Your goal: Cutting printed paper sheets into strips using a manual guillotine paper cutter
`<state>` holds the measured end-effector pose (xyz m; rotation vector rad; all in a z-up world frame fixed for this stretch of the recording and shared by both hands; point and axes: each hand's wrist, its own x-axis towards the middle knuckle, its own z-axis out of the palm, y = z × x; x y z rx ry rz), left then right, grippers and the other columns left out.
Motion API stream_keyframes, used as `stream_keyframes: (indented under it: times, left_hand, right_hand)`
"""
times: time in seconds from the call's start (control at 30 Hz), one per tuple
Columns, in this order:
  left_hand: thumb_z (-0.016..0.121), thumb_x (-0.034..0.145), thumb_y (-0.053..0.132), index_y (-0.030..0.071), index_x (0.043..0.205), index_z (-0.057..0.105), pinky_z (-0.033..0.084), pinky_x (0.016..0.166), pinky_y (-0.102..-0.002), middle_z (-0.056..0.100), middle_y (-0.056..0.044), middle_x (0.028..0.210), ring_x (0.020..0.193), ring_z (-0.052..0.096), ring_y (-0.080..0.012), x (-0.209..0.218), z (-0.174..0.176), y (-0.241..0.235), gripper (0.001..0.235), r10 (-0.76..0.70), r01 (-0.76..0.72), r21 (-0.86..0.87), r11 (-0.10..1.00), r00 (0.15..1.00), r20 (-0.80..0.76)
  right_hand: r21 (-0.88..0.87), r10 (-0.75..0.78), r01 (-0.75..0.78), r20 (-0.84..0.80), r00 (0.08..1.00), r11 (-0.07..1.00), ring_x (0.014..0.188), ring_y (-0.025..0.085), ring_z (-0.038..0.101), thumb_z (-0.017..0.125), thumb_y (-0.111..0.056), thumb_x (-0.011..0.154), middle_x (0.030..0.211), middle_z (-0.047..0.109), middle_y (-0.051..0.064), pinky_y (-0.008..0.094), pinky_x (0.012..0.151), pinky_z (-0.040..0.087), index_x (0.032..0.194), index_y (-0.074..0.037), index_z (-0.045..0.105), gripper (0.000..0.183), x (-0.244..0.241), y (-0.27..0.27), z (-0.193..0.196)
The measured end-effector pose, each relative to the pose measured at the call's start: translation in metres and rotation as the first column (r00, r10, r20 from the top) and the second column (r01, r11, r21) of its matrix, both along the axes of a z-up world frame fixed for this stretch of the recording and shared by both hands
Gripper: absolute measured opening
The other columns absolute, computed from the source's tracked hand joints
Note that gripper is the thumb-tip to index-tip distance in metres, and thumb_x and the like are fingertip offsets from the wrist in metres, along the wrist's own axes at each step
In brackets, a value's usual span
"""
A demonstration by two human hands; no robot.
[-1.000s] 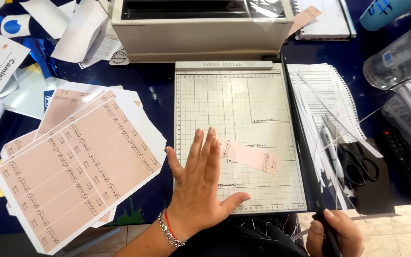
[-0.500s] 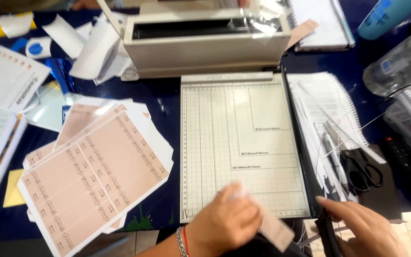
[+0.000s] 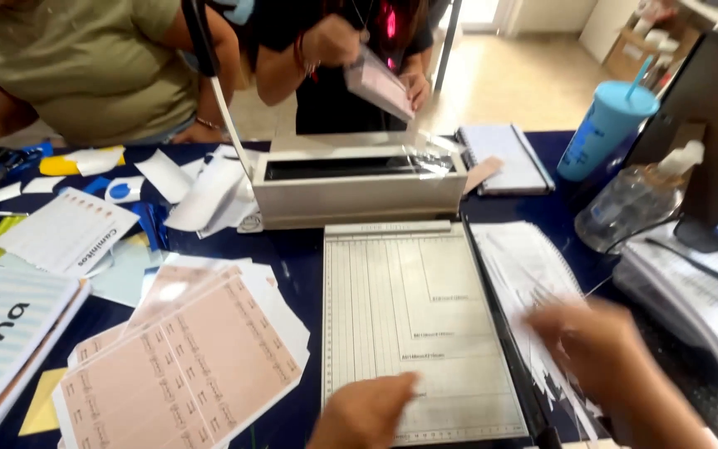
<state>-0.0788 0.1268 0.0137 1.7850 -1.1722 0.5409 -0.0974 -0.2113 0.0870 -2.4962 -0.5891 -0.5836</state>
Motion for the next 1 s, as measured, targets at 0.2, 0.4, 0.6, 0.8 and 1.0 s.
stream_keyframes:
  times: [0.2,0.4,0.6,0.8,1.0]
  left_hand:
    - [0.07,0.094,0.013,0.005,0.113,0.071,0.051,0.046,-0.031,0.072,-0.003,0.072,0.054,0.066,-0.0168,-0.012,0.014,0.034,0.021,0.272,-0.272,0.028,0.962,0.962,-0.012]
    - [0.072,0.094,0.015,0.001,0.111,0.074,0.065,0.063,-0.034,0.08,-0.009,0.087,0.071,0.078,-0.0208,-0.021,0.012,0.055,0.023,0.241,-0.24,0.112,0.964,0.97,0.002]
    - [0.073,0.091,0.011,-0.001,0.11,0.072,0.062,0.065,-0.035,0.079,-0.011,0.09,0.071,0.076,-0.0241,-0.015,0.012,0.072,0.022,0.167,-0.159,0.093,0.983,0.982,-0.092]
    - [0.064,0.097,0.013,0.002,0.116,0.07,0.059,0.079,-0.037,0.078,-0.01,0.104,0.09,0.075,-0.0257,0.007,0.029,0.038,0.022,0.091,-0.075,0.107,0.991,0.983,-0.159]
    - [0.041,0.104,0.029,-0.001,0.148,0.043,0.045,0.112,-0.044,0.056,-0.02,0.147,0.137,0.054,-0.0315,0.038,0.071,-0.039,0.053,-0.192,0.327,0.076,0.942,0.711,-0.677]
  right_hand:
    - [-0.078,-0.592,0.609,0.163,0.789,0.789,0.103,0.037,0.07,0.061,-0.015,0.1,0.119,0.076,0.012,0.047,0.089,0.052,0.124,-0.013,0.077,0.029,0.16,-0.079,-0.04]
    - [-0.21,-0.469,0.419,-0.369,0.803,0.883,0.151,0.028,0.036,0.041,-0.017,0.099,0.162,0.042,0.009,0.04,0.12,0.03,0.157,-0.014,0.042,0.058,0.192,-0.066,-0.075]
    - [-0.297,-0.368,0.261,-0.403,0.838,0.919,0.115,0.023,0.07,0.066,-0.017,0.087,0.132,0.073,0.003,0.04,0.099,0.052,0.147,-0.022,0.059,0.06,-0.005,-0.045,-0.034]
    - [-0.217,-0.497,0.537,-0.74,0.454,0.815,0.082,0.005,0.076,0.116,-0.032,0.049,0.09,0.087,-0.011,0.022,0.087,0.059,0.155,-0.056,0.039,0.134,-0.163,-0.008,-0.085]
    - [0.023,-0.559,0.559,0.019,0.829,0.829,0.122,0.022,0.069,0.082,-0.018,0.076,0.136,0.07,0.013,0.031,0.112,0.049,0.138,-0.007,0.067,0.064,-0.151,-0.029,-0.08]
